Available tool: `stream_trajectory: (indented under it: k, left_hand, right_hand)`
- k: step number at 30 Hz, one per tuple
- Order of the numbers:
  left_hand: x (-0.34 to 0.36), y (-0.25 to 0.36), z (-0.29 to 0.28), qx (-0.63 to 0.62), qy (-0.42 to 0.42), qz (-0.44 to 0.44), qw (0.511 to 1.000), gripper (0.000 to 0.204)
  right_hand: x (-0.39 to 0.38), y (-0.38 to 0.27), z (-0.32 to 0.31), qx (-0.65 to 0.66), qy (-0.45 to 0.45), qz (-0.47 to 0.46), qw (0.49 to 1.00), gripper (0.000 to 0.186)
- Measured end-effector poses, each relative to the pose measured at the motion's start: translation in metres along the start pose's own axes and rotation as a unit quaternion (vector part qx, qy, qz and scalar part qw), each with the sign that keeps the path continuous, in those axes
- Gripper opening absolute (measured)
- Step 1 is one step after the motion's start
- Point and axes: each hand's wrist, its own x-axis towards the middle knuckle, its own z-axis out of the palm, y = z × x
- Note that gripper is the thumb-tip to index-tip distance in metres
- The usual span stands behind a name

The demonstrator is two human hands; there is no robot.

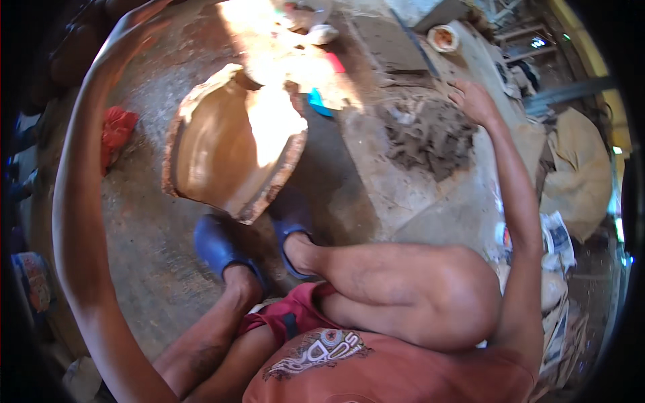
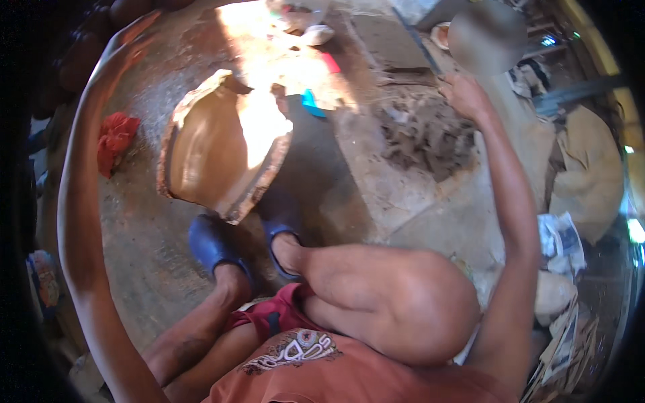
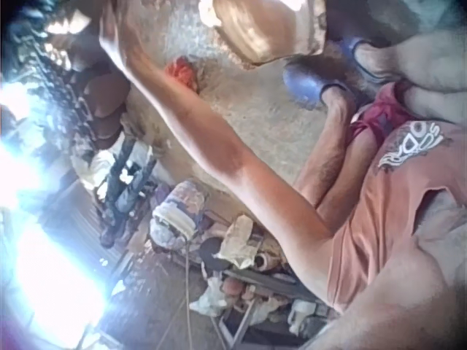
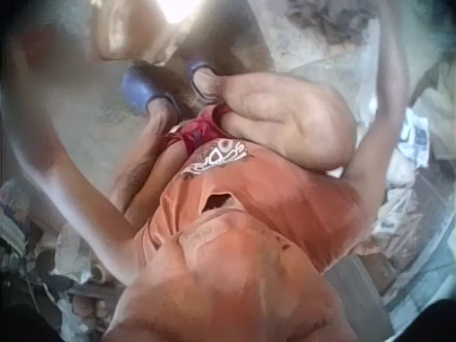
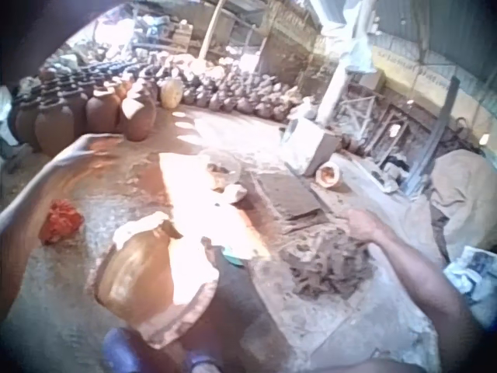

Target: The person shapes and smooths the interior of a large clay vessel using their hands and a small scraper tool, then uses a wire tool to cut a slab of clay.

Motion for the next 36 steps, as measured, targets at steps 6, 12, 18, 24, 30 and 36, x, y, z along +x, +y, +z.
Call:
stream_trajectory:
  k: [6,12,18,24,30,36]
  left_hand:
    - [0.057,0.021,0.016,0.207,-0.163,0.002,0.965,0.064]
    - [-0.003,-0.067,0.004,0.068,-0.410,-0.142,0.899,0.076]
    - [-0.137,-0.166,0.100,-0.414,-0.212,-0.343,0.816,0.092]
    - [-0.177,-0.148,0.153,-0.588,-0.039,-0.327,0.739,0.080]
    - [-0.176,-0.154,0.143,-0.562,0.066,-0.380,0.732,0.069]
    - [-0.105,-0.219,0.086,-0.580,0.240,-0.370,0.685,0.056]
  right_hand:
    - [0.043,-0.157,0.004,0.035,-0.214,-0.085,0.972,0.045]
    - [-0.027,-0.202,0.125,0.322,-0.335,-0.020,0.885,0.052]
    - [-0.096,-0.284,0.197,0.534,-0.258,0.044,0.804,0.050]
    - [-0.098,-0.295,0.236,0.602,-0.187,0.154,0.761,0.025]
    - [0.046,-0.326,0.226,0.710,-0.216,0.103,0.662,0.030]
    - [0.251,-0.459,0.203,0.596,-0.171,-0.145,0.771,0.045]
